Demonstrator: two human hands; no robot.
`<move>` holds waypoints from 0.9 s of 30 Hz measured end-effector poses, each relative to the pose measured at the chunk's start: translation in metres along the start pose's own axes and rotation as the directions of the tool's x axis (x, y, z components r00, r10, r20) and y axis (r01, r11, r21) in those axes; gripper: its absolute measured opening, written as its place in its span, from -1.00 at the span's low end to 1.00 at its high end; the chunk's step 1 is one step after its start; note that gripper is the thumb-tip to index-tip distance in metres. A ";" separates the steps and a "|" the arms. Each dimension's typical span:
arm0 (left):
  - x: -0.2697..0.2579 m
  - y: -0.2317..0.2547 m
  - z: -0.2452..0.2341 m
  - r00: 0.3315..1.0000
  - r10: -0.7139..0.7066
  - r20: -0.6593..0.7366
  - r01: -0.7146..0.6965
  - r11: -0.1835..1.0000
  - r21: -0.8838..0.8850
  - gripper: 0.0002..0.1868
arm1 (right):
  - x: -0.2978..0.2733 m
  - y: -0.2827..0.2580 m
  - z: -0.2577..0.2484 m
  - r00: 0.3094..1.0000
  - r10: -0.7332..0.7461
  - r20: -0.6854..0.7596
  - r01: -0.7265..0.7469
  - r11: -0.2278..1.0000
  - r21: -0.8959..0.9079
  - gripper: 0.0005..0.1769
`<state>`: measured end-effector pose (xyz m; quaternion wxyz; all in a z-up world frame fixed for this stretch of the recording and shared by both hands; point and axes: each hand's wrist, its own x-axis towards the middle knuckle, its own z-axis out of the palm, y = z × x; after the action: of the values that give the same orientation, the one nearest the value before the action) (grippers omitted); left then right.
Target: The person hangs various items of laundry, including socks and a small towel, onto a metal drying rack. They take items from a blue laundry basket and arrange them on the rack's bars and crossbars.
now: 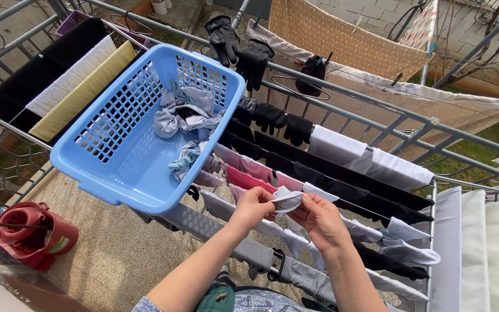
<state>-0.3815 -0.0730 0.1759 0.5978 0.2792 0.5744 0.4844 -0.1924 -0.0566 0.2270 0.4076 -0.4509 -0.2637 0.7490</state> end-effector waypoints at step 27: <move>-0.027 0.025 0.014 0.996 -0.061 0.057 0.077 0.940 -0.333 -0.57 | 0.074 0.064 -0.010 0.959 -0.196 -0.206 0.063 0.852 -0.519 -0.76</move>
<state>-0.3714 -0.0845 0.2119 0.6663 0.1646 0.4793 0.5470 -0.2269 -0.0269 0.1398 0.3546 -0.6142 -0.4277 0.5605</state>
